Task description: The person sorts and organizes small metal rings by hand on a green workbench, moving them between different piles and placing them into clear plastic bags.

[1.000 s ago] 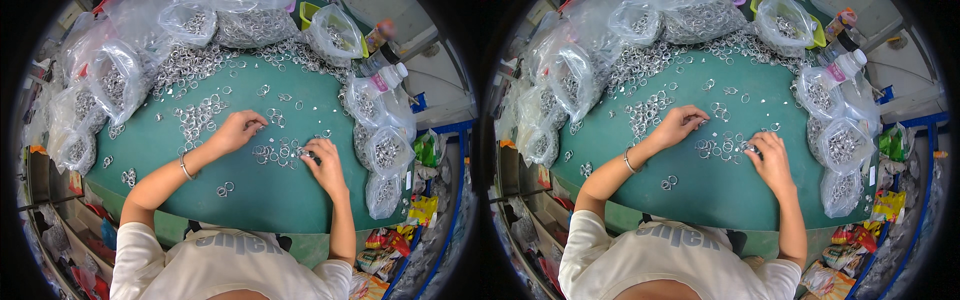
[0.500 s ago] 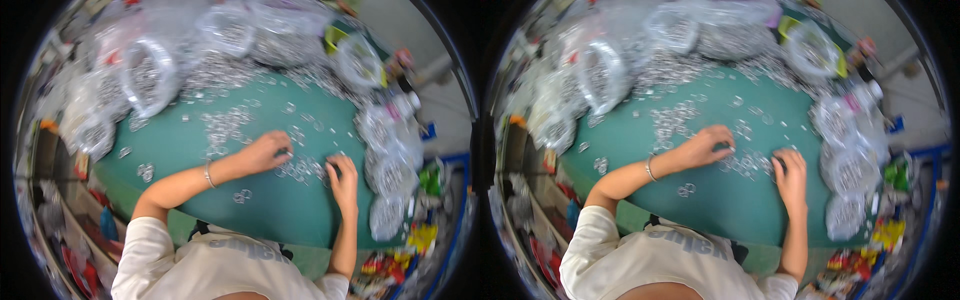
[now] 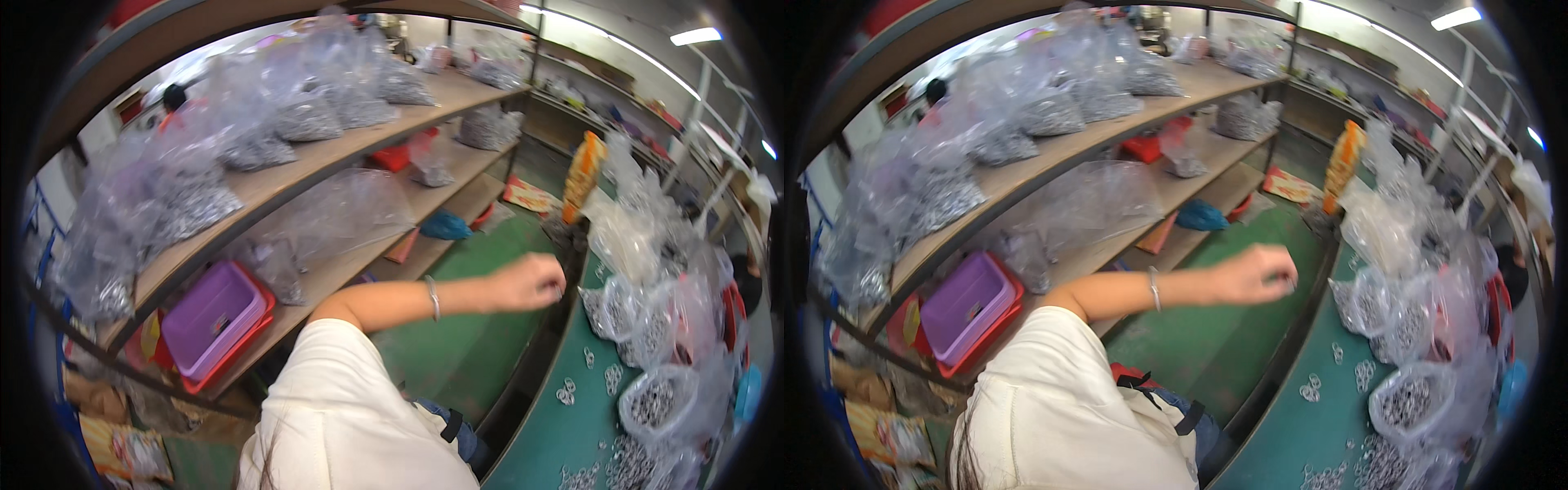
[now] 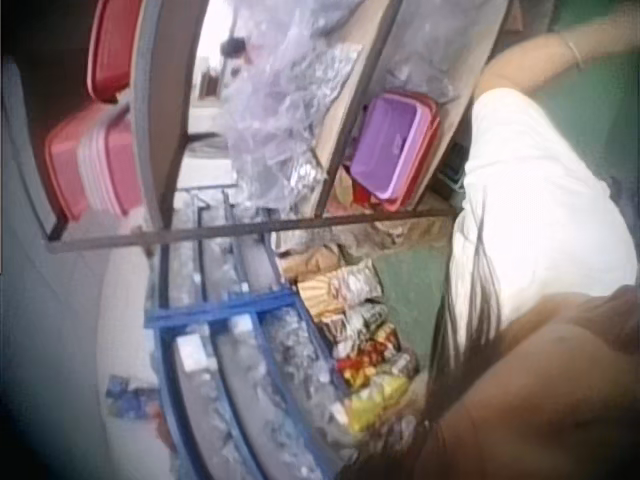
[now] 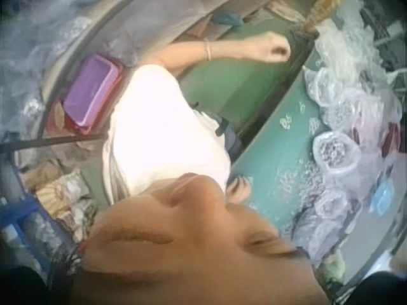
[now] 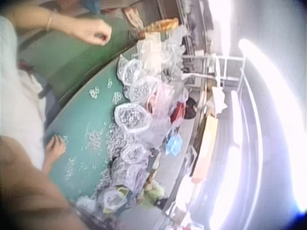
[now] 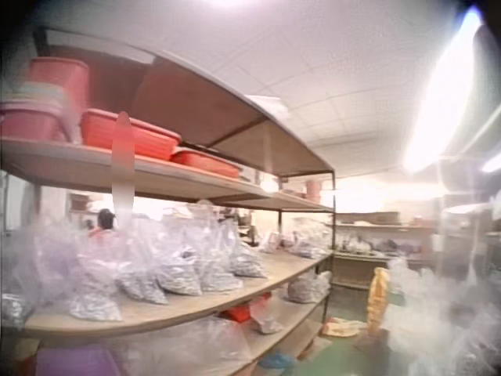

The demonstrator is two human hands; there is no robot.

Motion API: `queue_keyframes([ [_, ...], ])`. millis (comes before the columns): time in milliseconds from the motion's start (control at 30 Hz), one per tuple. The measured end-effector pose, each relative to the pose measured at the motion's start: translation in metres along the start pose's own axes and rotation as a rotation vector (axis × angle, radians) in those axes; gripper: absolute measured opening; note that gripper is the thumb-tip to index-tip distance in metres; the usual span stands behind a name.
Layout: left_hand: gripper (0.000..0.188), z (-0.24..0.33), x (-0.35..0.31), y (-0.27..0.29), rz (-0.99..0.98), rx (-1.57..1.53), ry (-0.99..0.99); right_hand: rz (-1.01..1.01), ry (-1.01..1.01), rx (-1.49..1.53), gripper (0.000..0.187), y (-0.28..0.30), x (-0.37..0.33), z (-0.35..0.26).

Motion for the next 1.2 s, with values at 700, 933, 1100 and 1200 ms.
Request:
queue_keyframes([
  [700,0.014,-0.021,-0.158,0.577,0.796,1.210,0.698,-0.065,0.048,0.052,0.014,-0.009,0.017,-0.002],
  [933,0.027,-0.051,-0.180,0.601,0.726,0.958,1.307,-0.137,-0.016,0.051,0.014,-0.009,0.024,-0.011],
  [1100,0.021,-0.022,-0.171,0.594,0.974,1.202,0.736,-0.213,-0.045,0.064,0.018,-0.006,0.020,-0.006],
  [1200,0.020,-0.028,-0.180,0.620,0.819,1.295,0.810,-0.251,-0.080,0.046,0.020,-0.006,0.020,-0.011],
])
Point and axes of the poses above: each hand's wrist, its own x-axis towards the middle knuckle, its own y-axis out of the back of the hand, z = x × y, the point moved 2 cm from there along x, towards the middle knuckle, and after that the axes turned 11 degrees about -z, right-handed, at the moved point
